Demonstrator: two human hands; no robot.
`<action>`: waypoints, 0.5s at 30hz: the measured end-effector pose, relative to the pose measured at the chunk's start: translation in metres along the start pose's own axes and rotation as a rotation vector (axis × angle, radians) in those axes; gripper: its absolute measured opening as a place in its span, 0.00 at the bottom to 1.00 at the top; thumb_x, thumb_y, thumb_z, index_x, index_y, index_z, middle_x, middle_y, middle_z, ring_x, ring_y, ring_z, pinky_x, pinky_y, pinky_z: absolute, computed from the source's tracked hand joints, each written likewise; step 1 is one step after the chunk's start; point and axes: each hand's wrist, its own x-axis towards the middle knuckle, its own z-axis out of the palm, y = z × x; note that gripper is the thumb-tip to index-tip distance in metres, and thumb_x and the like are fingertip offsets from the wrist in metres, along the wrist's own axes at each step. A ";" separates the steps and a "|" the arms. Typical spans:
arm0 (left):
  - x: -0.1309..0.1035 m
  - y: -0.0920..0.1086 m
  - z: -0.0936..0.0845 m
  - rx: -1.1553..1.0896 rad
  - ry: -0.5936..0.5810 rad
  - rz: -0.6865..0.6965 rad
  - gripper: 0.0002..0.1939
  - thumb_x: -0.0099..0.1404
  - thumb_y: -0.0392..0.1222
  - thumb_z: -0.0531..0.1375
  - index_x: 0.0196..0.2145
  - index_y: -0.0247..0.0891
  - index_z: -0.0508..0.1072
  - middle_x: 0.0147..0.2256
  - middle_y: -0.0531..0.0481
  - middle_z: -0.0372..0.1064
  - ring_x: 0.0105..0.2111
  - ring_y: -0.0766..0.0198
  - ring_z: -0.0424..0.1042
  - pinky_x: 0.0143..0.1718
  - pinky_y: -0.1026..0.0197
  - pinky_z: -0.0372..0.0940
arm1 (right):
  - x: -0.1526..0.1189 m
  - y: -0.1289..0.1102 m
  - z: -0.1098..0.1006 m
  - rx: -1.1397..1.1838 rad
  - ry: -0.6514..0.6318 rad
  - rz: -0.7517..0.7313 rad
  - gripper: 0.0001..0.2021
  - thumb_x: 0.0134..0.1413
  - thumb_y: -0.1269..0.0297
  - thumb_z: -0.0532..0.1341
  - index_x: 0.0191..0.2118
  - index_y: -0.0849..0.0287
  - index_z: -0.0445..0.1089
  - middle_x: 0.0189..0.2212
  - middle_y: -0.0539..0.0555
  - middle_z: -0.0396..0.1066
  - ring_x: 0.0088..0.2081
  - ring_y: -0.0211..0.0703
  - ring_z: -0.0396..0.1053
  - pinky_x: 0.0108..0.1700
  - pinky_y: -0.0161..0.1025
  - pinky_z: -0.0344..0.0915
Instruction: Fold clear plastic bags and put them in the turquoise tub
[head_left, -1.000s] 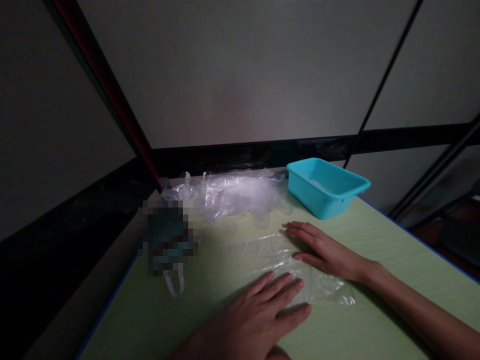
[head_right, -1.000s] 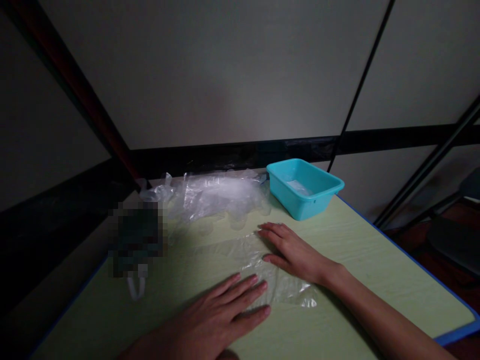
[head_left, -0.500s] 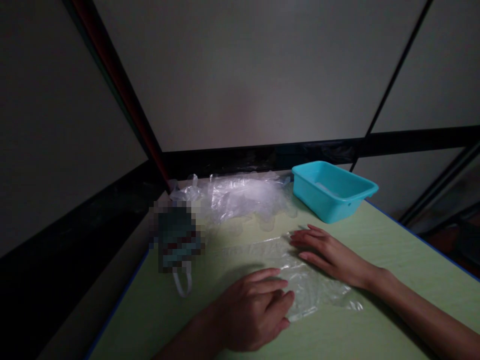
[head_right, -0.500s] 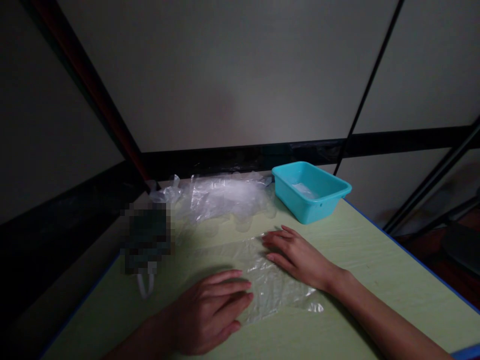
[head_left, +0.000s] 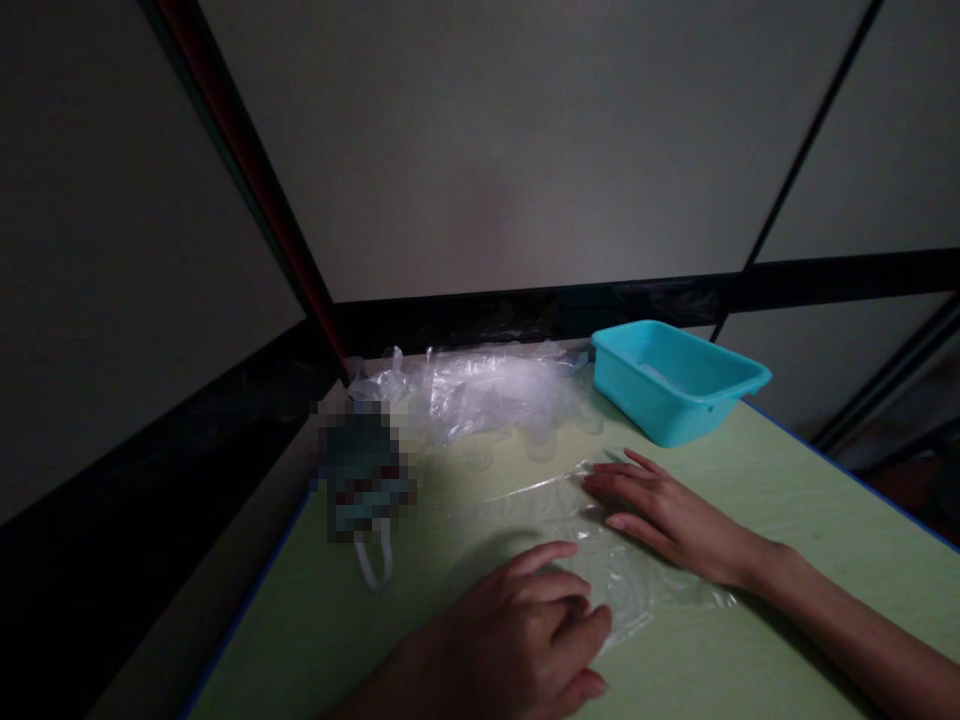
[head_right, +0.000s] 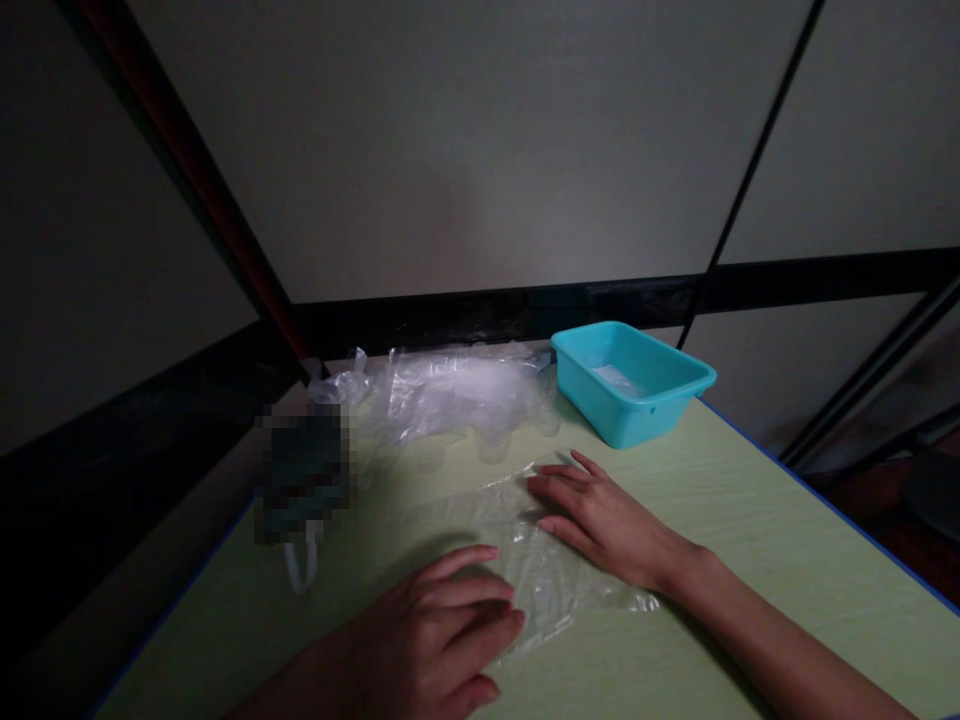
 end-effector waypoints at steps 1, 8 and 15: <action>0.000 0.001 0.000 -0.006 -0.006 -0.002 0.14 0.61 0.41 0.54 0.43 0.32 0.64 0.33 0.47 0.73 0.40 0.63 0.68 0.56 0.56 0.49 | 0.000 0.000 0.000 -0.005 -0.007 -0.001 0.19 0.59 0.58 0.50 0.54 0.57 0.58 0.51 0.57 0.63 0.55 0.47 0.55 0.59 0.55 0.42; 0.004 0.010 0.005 -0.014 0.020 0.018 0.13 0.62 0.42 0.55 0.44 0.33 0.64 0.31 0.50 0.72 0.38 0.65 0.69 0.56 0.59 0.47 | 0.002 -0.007 0.002 0.016 -0.035 -0.032 0.20 0.59 0.56 0.49 0.56 0.57 0.55 0.52 0.58 0.62 0.56 0.48 0.54 0.59 0.58 0.36; 0.009 0.019 0.014 -0.038 0.030 0.026 0.08 0.65 0.38 0.51 0.42 0.41 0.65 0.32 0.58 0.72 0.32 0.72 0.69 0.57 0.59 0.46 | 0.006 -0.021 0.005 0.013 -0.106 -0.049 0.23 0.59 0.54 0.47 0.57 0.57 0.52 0.54 0.57 0.60 0.59 0.49 0.48 0.59 0.59 0.29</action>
